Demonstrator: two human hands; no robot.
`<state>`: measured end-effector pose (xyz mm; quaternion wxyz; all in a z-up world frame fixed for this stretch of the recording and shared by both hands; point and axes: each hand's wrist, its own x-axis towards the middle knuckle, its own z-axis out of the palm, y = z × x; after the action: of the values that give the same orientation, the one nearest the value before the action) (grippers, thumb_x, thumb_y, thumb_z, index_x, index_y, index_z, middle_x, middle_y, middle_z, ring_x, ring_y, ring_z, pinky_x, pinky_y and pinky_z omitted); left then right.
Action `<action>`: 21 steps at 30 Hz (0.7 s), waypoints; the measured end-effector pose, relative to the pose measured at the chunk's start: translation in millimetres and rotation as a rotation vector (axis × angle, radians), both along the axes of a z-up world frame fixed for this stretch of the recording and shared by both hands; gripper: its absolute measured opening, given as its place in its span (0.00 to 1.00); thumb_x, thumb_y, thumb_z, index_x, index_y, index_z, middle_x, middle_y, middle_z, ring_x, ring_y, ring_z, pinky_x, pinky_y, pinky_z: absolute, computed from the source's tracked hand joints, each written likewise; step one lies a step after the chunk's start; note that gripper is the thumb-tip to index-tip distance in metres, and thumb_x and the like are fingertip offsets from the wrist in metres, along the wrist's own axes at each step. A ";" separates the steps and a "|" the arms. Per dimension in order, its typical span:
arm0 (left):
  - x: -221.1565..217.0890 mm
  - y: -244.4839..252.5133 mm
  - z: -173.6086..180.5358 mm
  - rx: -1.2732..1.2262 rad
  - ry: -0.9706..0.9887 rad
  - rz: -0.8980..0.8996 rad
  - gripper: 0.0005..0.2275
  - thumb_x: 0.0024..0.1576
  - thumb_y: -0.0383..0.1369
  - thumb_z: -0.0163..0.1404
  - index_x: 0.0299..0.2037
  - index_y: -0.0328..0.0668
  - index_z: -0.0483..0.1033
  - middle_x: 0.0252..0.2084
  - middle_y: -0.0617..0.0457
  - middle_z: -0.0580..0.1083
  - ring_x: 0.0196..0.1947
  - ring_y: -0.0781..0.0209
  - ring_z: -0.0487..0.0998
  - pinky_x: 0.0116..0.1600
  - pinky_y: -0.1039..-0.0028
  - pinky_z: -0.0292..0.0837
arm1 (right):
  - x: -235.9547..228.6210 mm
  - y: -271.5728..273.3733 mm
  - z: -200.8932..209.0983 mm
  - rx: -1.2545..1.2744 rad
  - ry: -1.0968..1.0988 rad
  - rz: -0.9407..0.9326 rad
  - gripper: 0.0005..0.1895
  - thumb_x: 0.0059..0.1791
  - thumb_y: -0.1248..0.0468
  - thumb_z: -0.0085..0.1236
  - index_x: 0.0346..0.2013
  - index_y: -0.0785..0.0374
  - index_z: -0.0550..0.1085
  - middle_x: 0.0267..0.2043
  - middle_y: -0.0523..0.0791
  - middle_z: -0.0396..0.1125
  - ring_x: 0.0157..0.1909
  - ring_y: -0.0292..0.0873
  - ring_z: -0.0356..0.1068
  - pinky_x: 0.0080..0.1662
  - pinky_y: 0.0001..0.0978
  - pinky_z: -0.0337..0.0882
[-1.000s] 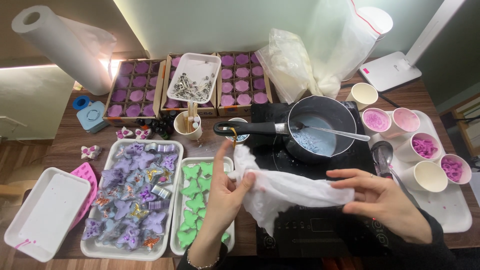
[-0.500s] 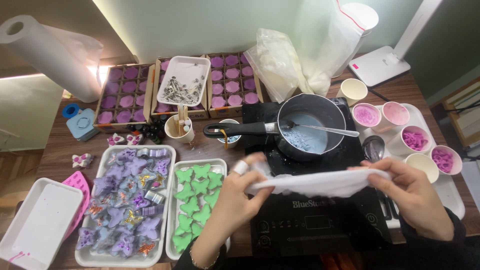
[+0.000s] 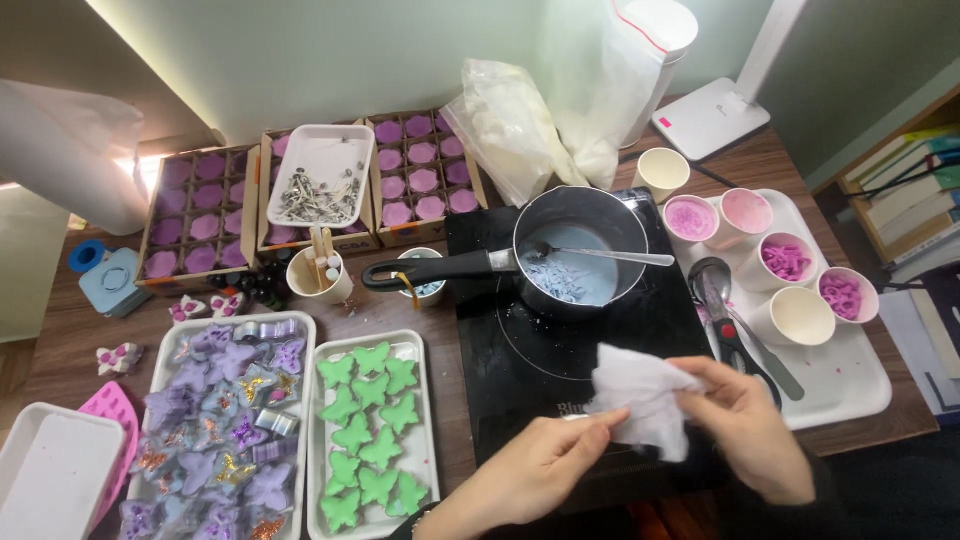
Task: The recorder is cleaning an induction cooker with a paper towel while holding a pot.
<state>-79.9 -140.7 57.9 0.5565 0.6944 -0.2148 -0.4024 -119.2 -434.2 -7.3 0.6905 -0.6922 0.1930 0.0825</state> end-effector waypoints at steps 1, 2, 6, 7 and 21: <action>2.8 0.0 8.8 -0.001 0.000 -0.005 0.22 0.71 0.41 0.40 0.72 0.44 0.71 0.35 0.32 0.73 0.34 0.49 0.77 0.47 0.65 0.73 | 1.4 -0.1 8.0 -0.001 0.000 -0.005 0.22 0.47 0.74 0.56 0.56 0.70 0.76 0.43 0.54 0.78 0.43 0.43 0.77 0.48 0.34 0.76; 5.3 -0.1 17.4 -0.018 -0.125 0.082 0.20 0.66 0.41 0.45 0.66 0.44 0.74 0.39 0.41 0.77 0.36 0.54 0.80 0.46 0.68 0.75 | 3.4 -0.4 16.0 -0.079 -0.032 -0.029 0.21 0.48 0.73 0.55 0.57 0.70 0.76 0.45 0.54 0.78 0.44 0.43 0.76 0.47 0.34 0.75; 3.0 -9.4 16.7 -0.181 -0.943 0.294 0.13 0.63 0.37 0.55 0.55 0.44 0.78 0.51 0.52 0.79 0.53 0.57 0.80 0.57 0.69 0.76 | 16.8 27.4 48.5 -0.652 -0.255 0.117 0.25 0.47 0.69 0.59 0.59 0.66 0.74 0.51 0.53 0.74 0.49 0.47 0.75 0.48 0.35 0.73; 0.9 -16.5 27.9 -0.182 -0.940 0.291 0.13 0.63 0.37 0.55 0.55 0.44 0.78 0.51 0.52 0.79 0.53 0.57 0.80 0.57 0.69 0.76 | 19.9 29.9 41.3 -0.652 -0.252 0.115 0.25 0.47 0.69 0.59 0.59 0.66 0.74 0.51 0.53 0.74 0.49 0.47 0.75 0.48 0.35 0.73; -26.9 -74.1 44.7 -0.137 -1.608 0.128 0.04 0.55 0.29 0.58 0.34 0.43 0.75 0.33 0.57 0.72 0.42 0.62 0.77 0.57 0.69 0.73 | 61.6 82.9 86.9 -1.334 -0.166 0.290 0.11 0.51 0.55 0.58 0.36 0.60 0.74 0.33 0.44 0.73 0.38 0.50 0.75 0.38 0.43 0.73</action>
<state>-106.8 -214.7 102.6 0.2950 0.7468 -0.5330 0.2667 -57.6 -351.4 79.6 0.1113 -0.9922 0.0544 -0.0159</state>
